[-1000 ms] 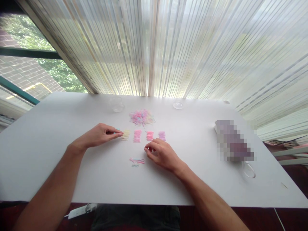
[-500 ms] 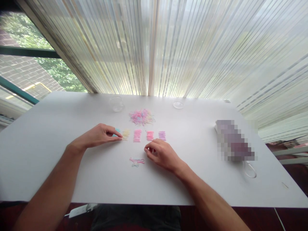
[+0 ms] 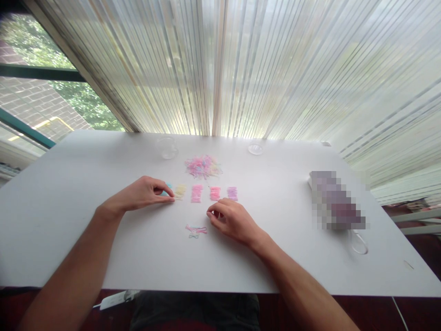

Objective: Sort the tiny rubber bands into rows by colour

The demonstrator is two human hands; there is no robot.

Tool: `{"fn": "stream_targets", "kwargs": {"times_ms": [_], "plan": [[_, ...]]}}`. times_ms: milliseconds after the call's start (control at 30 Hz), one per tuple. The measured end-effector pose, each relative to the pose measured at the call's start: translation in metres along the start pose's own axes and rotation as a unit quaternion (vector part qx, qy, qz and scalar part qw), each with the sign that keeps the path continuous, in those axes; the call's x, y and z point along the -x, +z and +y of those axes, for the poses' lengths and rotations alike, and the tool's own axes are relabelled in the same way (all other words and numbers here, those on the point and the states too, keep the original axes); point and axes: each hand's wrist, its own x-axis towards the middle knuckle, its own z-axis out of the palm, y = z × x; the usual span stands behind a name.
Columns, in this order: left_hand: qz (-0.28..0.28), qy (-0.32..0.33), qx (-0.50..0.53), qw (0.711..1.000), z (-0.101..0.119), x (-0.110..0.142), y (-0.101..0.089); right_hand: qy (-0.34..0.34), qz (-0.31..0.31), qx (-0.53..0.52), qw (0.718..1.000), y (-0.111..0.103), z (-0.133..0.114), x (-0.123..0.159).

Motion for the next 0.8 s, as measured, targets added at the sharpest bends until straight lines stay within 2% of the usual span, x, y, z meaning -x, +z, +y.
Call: {"fn": "stream_targets", "kwargs": {"times_ms": [300, 800], "plan": [[-0.021, -0.018, -0.017, 0.999, 0.0029, 0.001, -0.0005, 0.002, -0.004, 0.001, 1.0, -0.0003, 0.0, 0.0004], [-0.012, -0.023, -0.035, 0.999, 0.0047, 0.0005, 0.0007, 0.006, -0.009, 0.0, 1.0, 0.0, 0.0006, 0.0004]]}}
